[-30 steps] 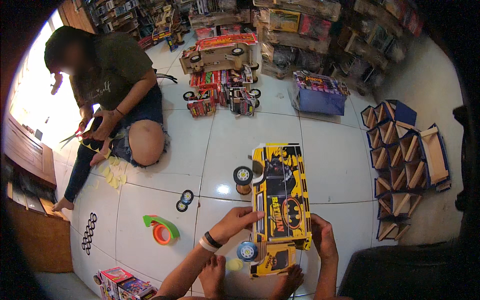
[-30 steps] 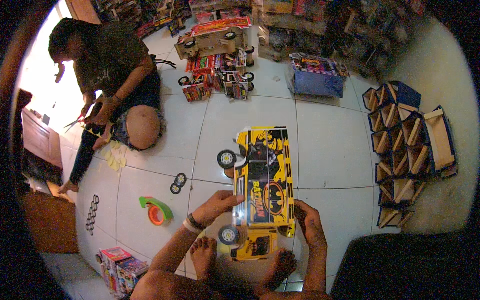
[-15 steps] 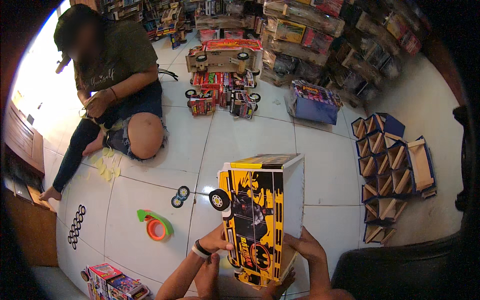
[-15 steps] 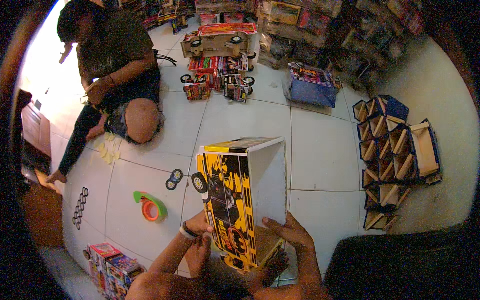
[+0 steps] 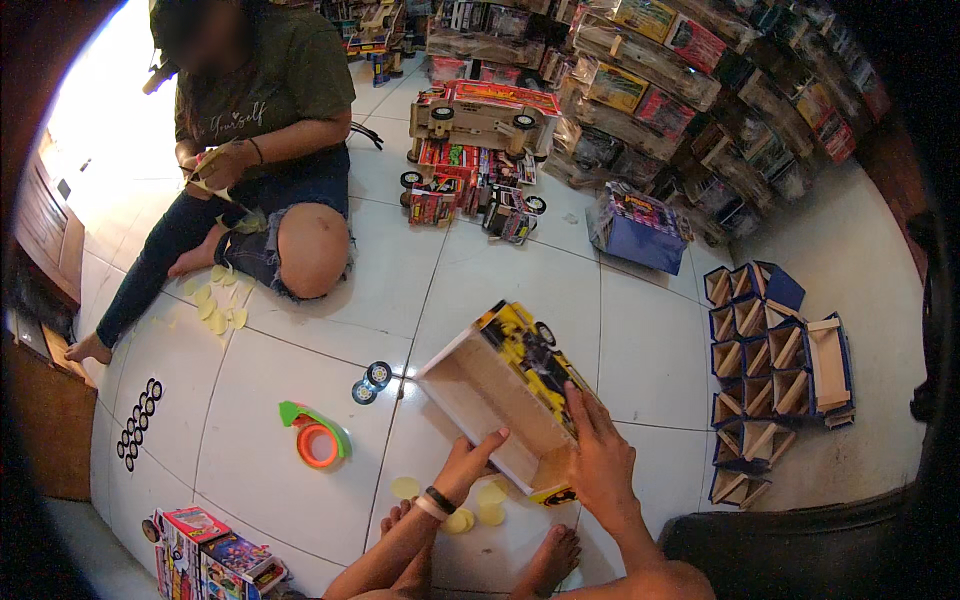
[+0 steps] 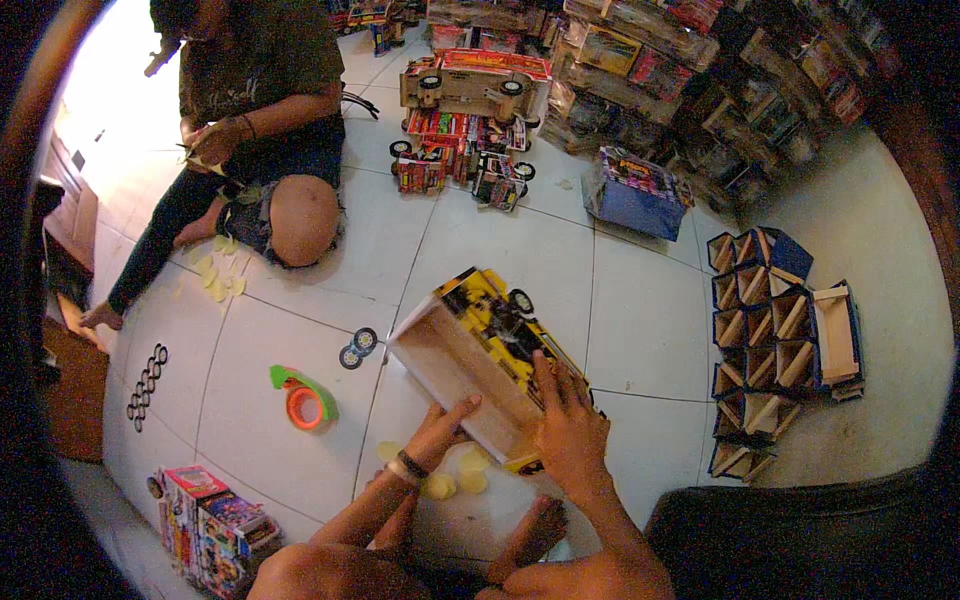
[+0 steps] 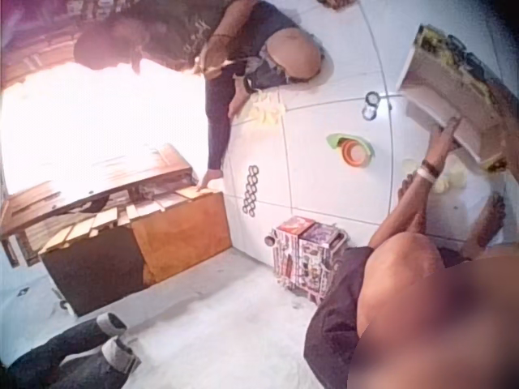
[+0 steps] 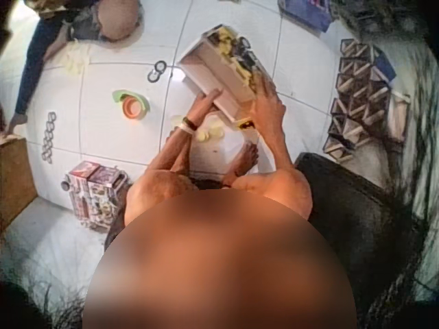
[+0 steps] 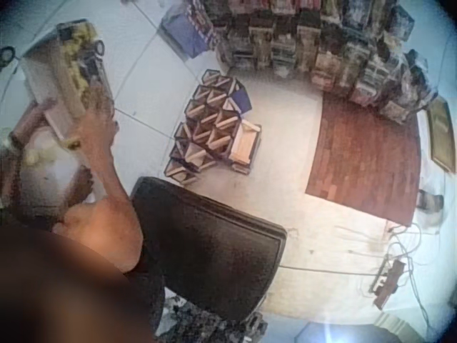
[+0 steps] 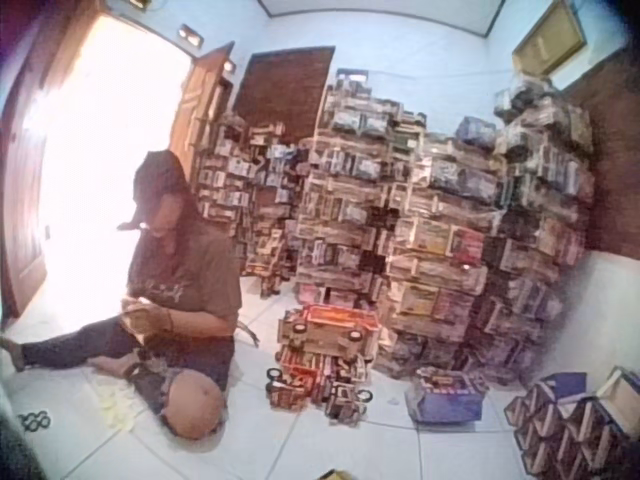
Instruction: The person assembles cardboard toy trucks by attaching circular wheel stickers to the wheel hubs. They handle multiple truck bodies, including a red truck and a yellow Batman-themed truck, applying stickers to each wheel position.
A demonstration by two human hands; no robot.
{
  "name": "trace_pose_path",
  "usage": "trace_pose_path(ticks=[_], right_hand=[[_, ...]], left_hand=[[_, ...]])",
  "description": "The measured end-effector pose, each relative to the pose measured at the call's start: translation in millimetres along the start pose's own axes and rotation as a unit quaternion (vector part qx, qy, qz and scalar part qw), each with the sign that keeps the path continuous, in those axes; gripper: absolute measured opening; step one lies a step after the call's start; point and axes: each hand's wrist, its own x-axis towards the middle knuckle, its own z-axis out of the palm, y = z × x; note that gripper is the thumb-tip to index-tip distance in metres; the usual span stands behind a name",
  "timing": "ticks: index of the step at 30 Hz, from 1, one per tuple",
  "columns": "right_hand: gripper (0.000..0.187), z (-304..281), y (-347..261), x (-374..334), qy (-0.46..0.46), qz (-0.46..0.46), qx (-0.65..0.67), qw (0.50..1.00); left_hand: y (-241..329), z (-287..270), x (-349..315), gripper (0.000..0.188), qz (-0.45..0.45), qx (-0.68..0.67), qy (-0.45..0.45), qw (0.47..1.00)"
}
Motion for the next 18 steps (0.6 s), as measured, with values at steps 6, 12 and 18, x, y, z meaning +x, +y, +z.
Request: trace_pose_path(ticks=[6,12,18], right_hand=[[0.101,-15.7,-8.5,-29.2,0.089,-0.051,-0.012,0.995],[0.066,6.4,-20.0,-40.6,-0.270,0.211,0.712,0.613],[0.045,11.1,-30.2,20.7,-0.092,0.249,0.899,0.348]], left_hand=[[-32.6,-7.5,10.2,0.039,0.094,-0.040,0.077,0.992],[-31.9,-0.5,41.5,0.024,0.240,-0.013,0.119,0.963],[-9.8,-1.7,79.9,0.023,0.465,0.103,0.131,0.869]])
